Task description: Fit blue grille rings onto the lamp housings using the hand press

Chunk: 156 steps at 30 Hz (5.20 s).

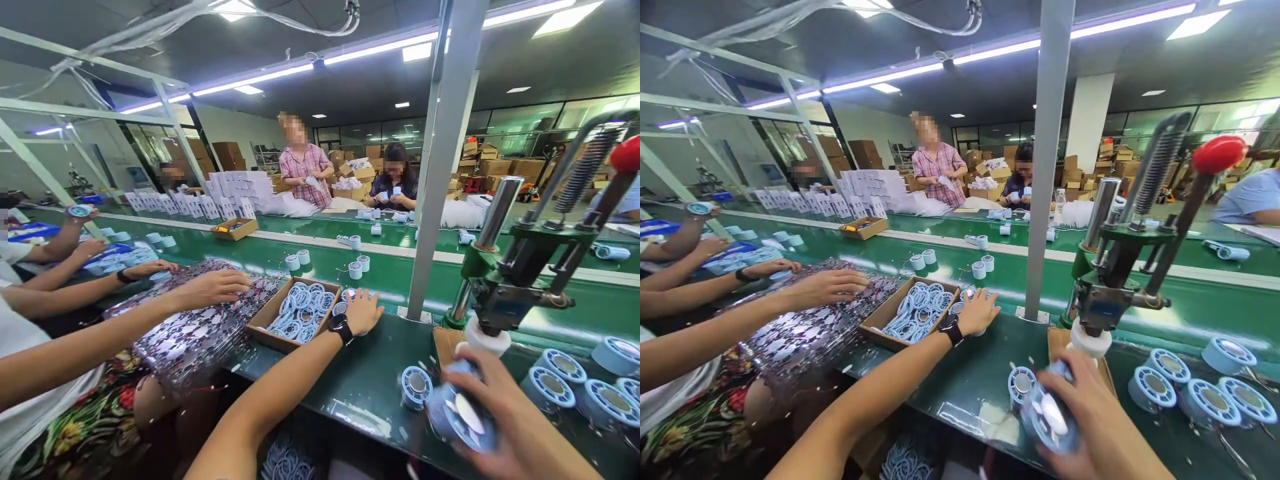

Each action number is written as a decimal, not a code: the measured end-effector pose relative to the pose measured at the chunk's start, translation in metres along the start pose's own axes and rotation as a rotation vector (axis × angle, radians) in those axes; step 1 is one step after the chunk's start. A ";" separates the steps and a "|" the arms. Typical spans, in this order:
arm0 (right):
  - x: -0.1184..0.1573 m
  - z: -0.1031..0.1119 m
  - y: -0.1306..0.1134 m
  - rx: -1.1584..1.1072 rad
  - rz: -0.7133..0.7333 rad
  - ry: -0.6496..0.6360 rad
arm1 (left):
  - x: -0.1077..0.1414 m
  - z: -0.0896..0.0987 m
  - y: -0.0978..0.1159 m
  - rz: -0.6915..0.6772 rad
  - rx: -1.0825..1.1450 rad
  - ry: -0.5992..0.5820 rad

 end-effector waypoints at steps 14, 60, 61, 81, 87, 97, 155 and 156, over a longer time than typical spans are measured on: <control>-0.136 -0.149 0.031 0.190 0.141 -0.595 | -0.090 0.057 -0.064 0.173 0.030 0.035; 0.024 -0.134 0.037 -0.015 -0.102 0.028 | 0.080 0.092 -0.149 0.565 -0.112 0.068; 0.026 -0.139 0.035 -0.027 -0.108 0.034 | 0.077 0.093 -0.161 0.591 -0.106 0.064; 0.086 -0.102 0.037 -0.152 -0.344 -0.055 | 0.182 -0.025 0.058 -0.268 0.451 0.168; 0.085 -0.101 0.034 -0.156 -0.322 -0.080 | 0.178 -0.035 0.052 -0.092 0.532 0.193; 0.088 -0.055 0.005 -0.430 -0.410 0.235 | 0.209 0.045 0.094 -0.365 0.694 0.539; 0.098 -0.094 -0.031 -1.180 -0.605 -0.099 | 0.220 0.043 0.074 -0.426 1.127 0.652; 0.096 -0.090 -0.027 -1.089 -0.556 -0.064 | 0.219 0.043 0.075 -0.436 1.121 0.641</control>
Point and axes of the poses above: each hand's wrist, its own x-axis away from the middle knuckle, its own z-axis out of the back of the hand, y = z × x, the point moved 7 cm from there along -x, towards the middle knuckle, and after that the axes turned 8 degrees about x, right-handed, at the moved point
